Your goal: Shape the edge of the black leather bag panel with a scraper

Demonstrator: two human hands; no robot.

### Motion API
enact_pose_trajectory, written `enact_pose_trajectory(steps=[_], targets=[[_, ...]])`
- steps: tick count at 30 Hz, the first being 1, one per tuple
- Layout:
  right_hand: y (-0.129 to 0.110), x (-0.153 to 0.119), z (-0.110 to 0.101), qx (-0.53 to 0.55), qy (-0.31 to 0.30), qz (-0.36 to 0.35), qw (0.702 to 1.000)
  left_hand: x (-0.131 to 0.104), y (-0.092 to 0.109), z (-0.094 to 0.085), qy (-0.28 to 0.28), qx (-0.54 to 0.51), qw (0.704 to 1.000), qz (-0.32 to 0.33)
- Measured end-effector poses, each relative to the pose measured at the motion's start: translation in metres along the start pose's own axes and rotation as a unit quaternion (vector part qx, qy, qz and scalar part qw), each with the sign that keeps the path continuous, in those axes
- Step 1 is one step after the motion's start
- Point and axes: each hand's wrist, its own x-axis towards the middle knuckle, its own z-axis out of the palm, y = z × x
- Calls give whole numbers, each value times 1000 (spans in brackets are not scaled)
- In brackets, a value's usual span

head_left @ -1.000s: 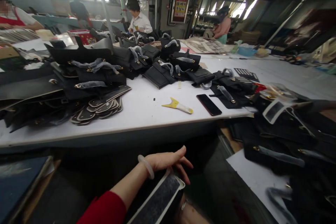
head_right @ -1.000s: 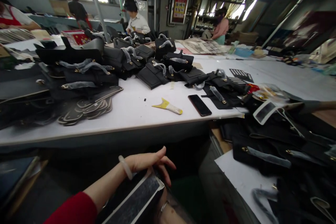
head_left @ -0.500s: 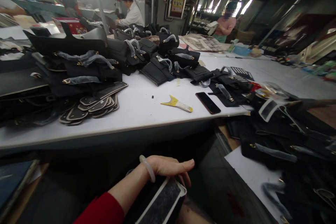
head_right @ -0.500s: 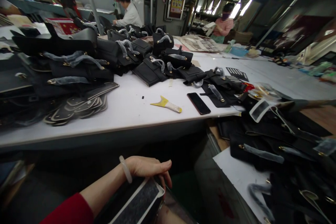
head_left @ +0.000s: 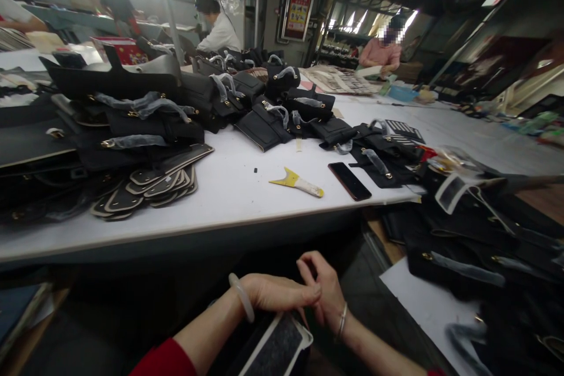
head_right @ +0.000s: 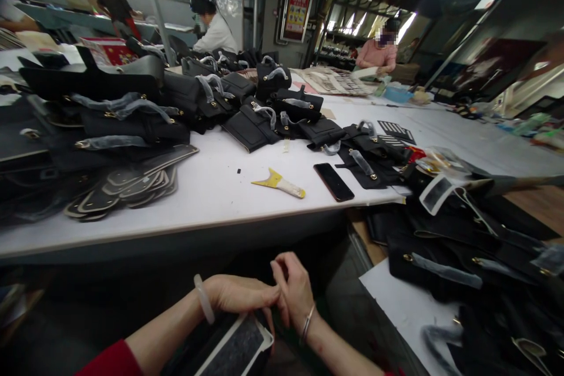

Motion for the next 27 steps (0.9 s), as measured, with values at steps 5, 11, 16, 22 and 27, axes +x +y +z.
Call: enact_pose_trajectory(steps=[5, 11, 16, 22, 27], targets=[[-10, 117, -60, -170, 72, -90, 979, 0, 1, -4, -9, -15, 999, -51], [-23, 202, -62, -290, -25, -68, 954, 5, -7, 0, -41, -124, 986, -103], [-37, 186, -86, -252, -110, -38, 961, 9, -9, 2, -28, -148, 982, -114], [-44, 73, -153, -58, -333, 52, 940, 11, -5, 1, -32, -157, 979, -123], [-30, -16, -140, 74, -480, 179, 855, 11, -1, 2, -29, -158, 978, -131]])
